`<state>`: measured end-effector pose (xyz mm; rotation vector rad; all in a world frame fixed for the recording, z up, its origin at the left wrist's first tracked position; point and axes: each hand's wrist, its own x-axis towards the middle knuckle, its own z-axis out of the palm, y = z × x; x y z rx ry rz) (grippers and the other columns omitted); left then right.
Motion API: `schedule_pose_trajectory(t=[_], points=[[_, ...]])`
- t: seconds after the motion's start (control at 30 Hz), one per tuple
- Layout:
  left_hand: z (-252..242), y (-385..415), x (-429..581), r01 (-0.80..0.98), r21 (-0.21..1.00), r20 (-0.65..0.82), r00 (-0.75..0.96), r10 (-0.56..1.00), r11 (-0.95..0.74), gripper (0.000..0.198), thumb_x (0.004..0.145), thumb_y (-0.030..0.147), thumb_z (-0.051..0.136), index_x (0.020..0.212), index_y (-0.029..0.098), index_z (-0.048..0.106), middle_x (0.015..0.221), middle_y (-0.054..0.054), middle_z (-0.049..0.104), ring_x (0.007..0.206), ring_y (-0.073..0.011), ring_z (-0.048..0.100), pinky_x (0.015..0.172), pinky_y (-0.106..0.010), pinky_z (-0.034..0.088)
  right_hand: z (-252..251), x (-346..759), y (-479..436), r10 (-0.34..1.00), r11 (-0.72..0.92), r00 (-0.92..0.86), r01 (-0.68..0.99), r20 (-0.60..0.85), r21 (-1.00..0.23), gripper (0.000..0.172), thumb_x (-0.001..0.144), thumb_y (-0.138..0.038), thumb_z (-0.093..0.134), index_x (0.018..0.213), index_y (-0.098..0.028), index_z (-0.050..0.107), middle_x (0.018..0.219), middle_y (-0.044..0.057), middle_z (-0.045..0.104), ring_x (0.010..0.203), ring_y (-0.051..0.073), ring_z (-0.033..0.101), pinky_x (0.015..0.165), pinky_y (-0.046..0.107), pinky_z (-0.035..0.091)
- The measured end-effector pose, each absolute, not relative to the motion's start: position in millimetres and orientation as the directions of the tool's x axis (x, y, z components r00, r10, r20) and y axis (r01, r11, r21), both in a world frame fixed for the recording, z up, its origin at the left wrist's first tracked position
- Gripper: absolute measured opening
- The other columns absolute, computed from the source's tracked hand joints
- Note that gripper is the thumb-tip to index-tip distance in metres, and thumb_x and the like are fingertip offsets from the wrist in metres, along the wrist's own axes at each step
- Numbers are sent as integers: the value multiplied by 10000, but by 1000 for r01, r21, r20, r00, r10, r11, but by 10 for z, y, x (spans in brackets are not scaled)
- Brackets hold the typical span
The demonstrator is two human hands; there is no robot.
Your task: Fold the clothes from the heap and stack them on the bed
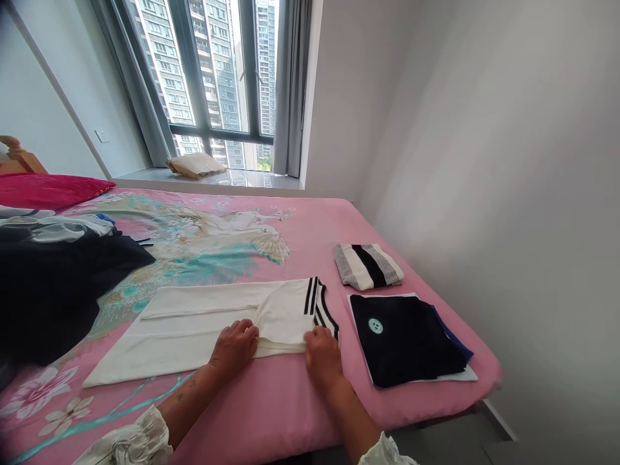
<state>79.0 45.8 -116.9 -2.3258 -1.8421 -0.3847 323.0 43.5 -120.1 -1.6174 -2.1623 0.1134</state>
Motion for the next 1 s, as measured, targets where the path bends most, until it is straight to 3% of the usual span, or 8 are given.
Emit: schedule_pose_trajectory(t=[0.17,0.23,0.4,0.57,0.7,0.87,1.0], points=[[-1095,384,685,972,57,303,201,931,-228,157,799,157,471,739,203,608,863,-60,625,817,-216,551,709,-352,370,-1175,3303,426,940,283,-200,911,276,-302,185,762,-41,501,757,-192,608,823,48,588,843,196,506,724,298,356],[-1055,397,657,963,122,308,195,931,-242,160,828,204,463,751,205,603,890,-59,624,830,-212,548,727,-349,379,-1127,3293,439,940,278,-185,903,286,-327,199,746,-26,492,745,-191,604,823,48,595,847,201,508,731,308,353],[-1060,555,703,917,299,301,174,938,-266,247,896,196,347,929,218,591,1005,-48,635,939,-191,549,794,-330,395,-1013,3097,534,891,420,-271,799,365,-430,331,763,-5,421,963,-189,610,979,58,622,999,191,505,859,295,357],[-1107,556,671,912,324,240,177,954,-251,185,741,149,488,880,227,581,978,-37,633,919,-217,554,785,-352,399,-1032,3058,590,927,374,-345,848,147,-375,219,732,-77,490,859,-202,618,931,48,645,961,209,527,826,316,341],[-1078,461,615,894,379,208,170,963,-240,285,704,210,540,989,220,530,1087,-56,600,993,-229,541,848,-374,394,-1074,3133,553,930,365,-313,857,193,-364,310,698,-108,511,979,-210,593,1006,62,630,1007,223,508,864,338,317],[-1146,440,684,916,338,233,140,962,-215,256,738,113,455,949,222,549,1007,-53,634,962,-212,561,834,-358,383,-1145,3233,500,935,337,-268,873,231,-352,306,702,-65,491,955,-206,589,980,52,620,990,207,505,852,315,333],[-1206,417,742,918,328,282,129,951,-222,166,760,188,508,917,222,553,971,-51,647,948,-221,566,850,-366,369,-1179,3285,478,926,349,-263,868,269,-353,299,731,-63,503,976,-211,592,984,51,622,982,207,505,850,314,337]])
